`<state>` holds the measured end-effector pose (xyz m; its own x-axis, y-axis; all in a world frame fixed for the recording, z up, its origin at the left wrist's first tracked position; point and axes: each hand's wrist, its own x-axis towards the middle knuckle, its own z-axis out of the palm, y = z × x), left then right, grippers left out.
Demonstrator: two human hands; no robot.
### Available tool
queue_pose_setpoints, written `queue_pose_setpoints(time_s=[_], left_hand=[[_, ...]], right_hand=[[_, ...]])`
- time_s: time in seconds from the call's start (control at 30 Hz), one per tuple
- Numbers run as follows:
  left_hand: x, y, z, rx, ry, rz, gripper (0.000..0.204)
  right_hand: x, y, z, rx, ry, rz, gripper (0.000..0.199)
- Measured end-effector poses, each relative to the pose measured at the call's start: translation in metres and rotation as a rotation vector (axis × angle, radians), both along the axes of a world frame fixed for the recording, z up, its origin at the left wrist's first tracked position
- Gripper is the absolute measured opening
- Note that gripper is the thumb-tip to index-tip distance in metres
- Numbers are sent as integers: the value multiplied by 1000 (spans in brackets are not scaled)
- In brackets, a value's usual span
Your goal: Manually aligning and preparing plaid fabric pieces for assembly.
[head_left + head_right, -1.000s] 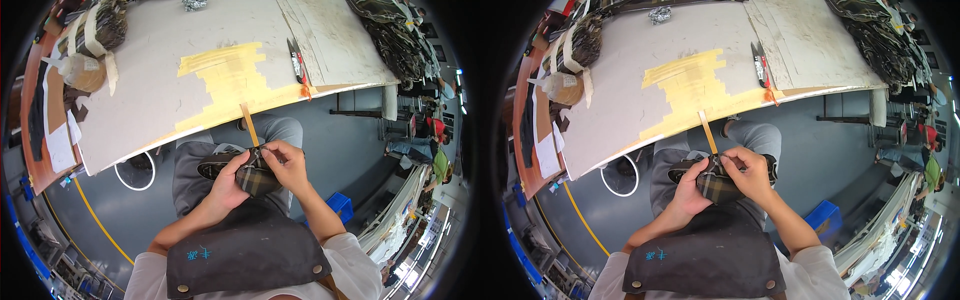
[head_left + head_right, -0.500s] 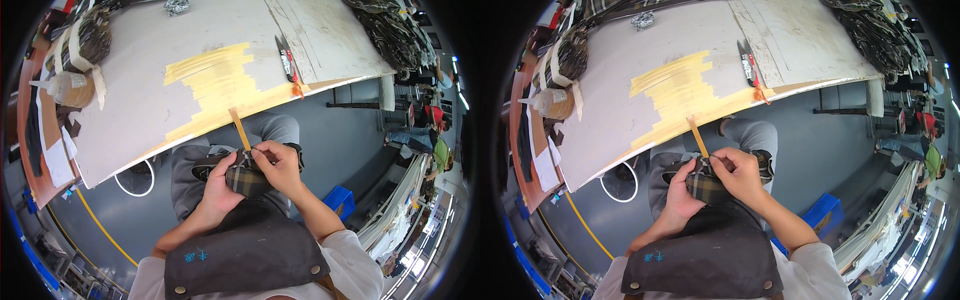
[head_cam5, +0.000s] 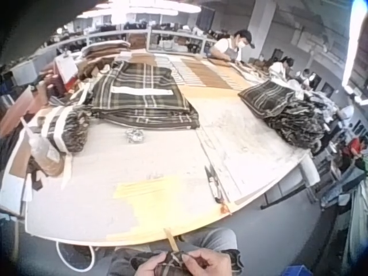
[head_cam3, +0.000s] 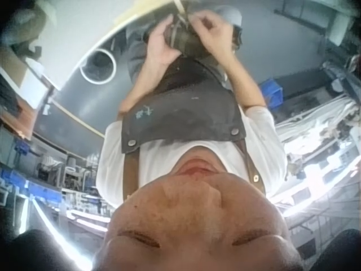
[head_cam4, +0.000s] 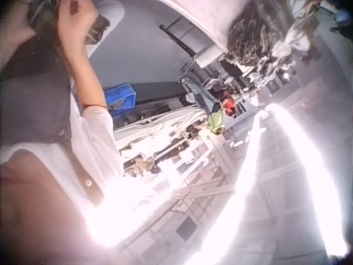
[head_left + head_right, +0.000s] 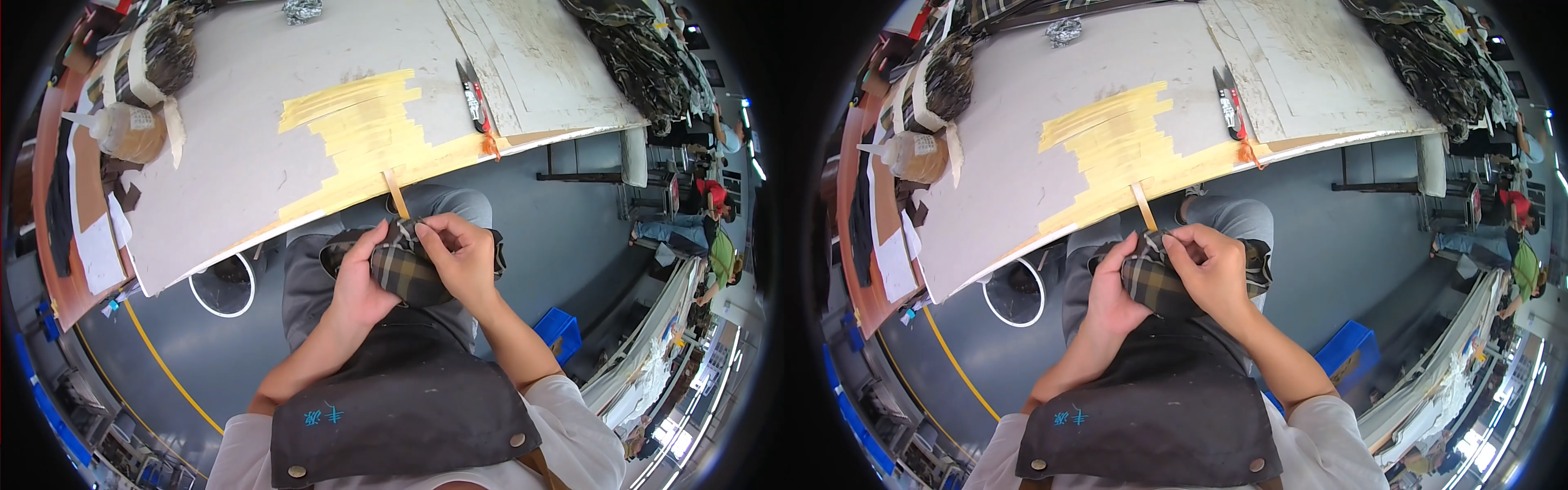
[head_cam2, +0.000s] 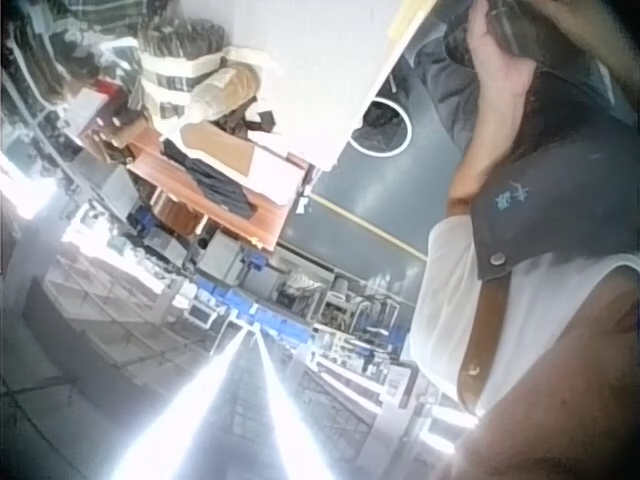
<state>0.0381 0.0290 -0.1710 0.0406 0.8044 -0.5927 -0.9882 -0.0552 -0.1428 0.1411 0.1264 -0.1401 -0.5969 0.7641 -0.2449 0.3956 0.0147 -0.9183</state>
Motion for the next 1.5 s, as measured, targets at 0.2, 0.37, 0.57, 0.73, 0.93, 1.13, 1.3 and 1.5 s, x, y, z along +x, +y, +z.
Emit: queue_pose_setpoints(time_s=[0.2, 0.37, 0.57, 0.73, 0.93, 1.13, 1.3, 1.5], left_hand=[[-22, 3, -14, 169, 160, -73, 24], [-22, 11, -19, 16, 644, -157, 15], [5, 32, -31, -224, 1045, 156, 16], [-13, 13, -21, -392, 2137, -156, 24], [-10, 2, 7, -280, 1903, -22, 16], [-17, 10, 9, -184, 1503, -102, 8], [-19, 12, 12, -182, 1437, -163, 5], [-19, 12, 18, -160, 1416, -203, 5]], right_hand=[[11, 15, -11, 294, 78, 292, 17], [17, 0, 13, 547, -63, 261, 11], [6, -6, 9, 408, -98, 250, 11], [-3, 8, 10, 76, -26, 101, 8], [-9, 12, -2, -84, 79, 71, 10], [-8, 12, -11, -37, 109, 121, 12], [-9, 14, -8, 3, 106, 129, 8], [-7, 18, -9, -53, 130, 148, 9]])
